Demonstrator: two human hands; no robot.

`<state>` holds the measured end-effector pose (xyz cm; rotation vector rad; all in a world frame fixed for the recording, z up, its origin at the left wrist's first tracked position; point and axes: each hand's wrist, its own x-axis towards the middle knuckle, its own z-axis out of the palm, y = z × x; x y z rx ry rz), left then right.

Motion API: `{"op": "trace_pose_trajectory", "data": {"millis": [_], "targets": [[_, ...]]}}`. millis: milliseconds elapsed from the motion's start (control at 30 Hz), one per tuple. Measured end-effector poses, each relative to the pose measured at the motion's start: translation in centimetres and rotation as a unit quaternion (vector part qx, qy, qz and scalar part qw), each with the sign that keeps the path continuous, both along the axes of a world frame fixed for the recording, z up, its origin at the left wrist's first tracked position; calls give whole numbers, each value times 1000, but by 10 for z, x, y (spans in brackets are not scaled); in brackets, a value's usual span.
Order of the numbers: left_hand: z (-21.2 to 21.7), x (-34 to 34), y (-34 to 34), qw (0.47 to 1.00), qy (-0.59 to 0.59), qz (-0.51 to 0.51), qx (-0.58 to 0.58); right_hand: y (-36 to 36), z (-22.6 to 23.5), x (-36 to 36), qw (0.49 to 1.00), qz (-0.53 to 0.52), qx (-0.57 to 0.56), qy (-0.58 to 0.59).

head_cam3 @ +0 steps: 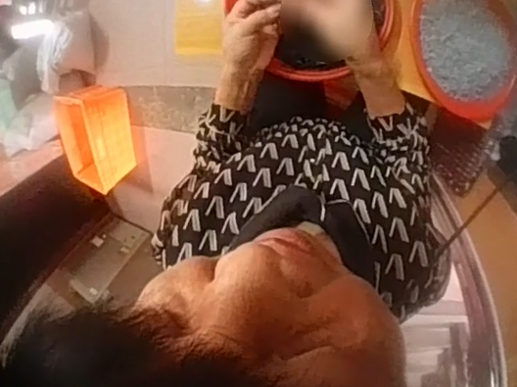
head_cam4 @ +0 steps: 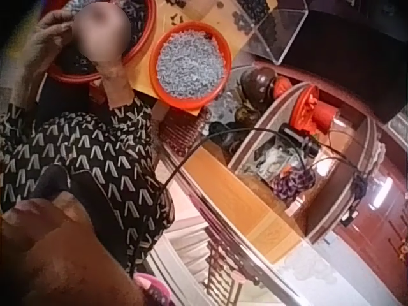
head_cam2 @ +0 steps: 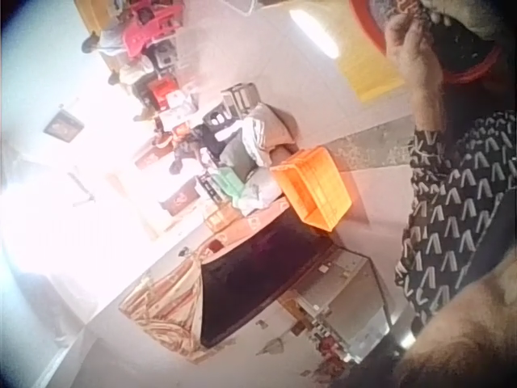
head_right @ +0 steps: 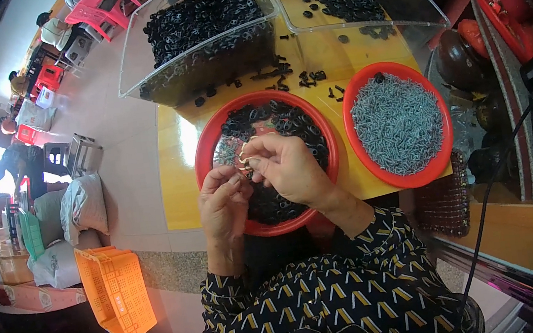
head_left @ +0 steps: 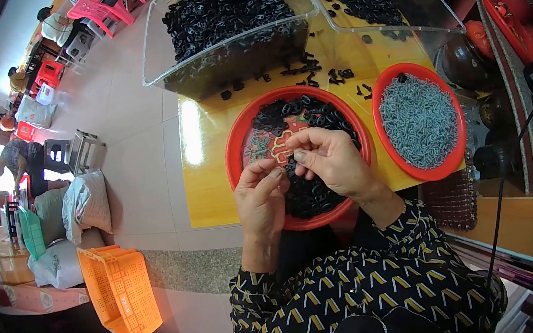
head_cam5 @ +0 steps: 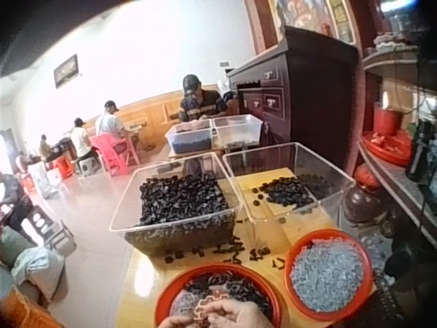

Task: The person assembles small black plastic components by fitting and pressing the pieces together by hand.

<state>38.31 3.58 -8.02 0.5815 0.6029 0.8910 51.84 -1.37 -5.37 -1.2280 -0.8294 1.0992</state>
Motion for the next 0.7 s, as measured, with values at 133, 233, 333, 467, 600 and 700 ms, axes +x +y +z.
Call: {"op": "trace_pose_trajectory", "data": {"millis": [133,233,333,467,600,700], "targets": [[10,12,-9,999,-20,27,-10,-1,-9,-8,998,-11,60,-22],[9,13,-10,999,-6,46,22,-3,-7,-6,989,-25,79,-124],[8,10,-11,998,10,51,22,-6,1,-2,978,3,61,-199],[6,10,-12,998,-1,53,20,-9,-6,0,992,32,14,-122],[9,11,-13,998,-8,62,16,-10,-4,-1,992,31,7,-120],[10,12,-14,998,-9,65,23,-10,-4,-1,993,26,5,-118]]}}
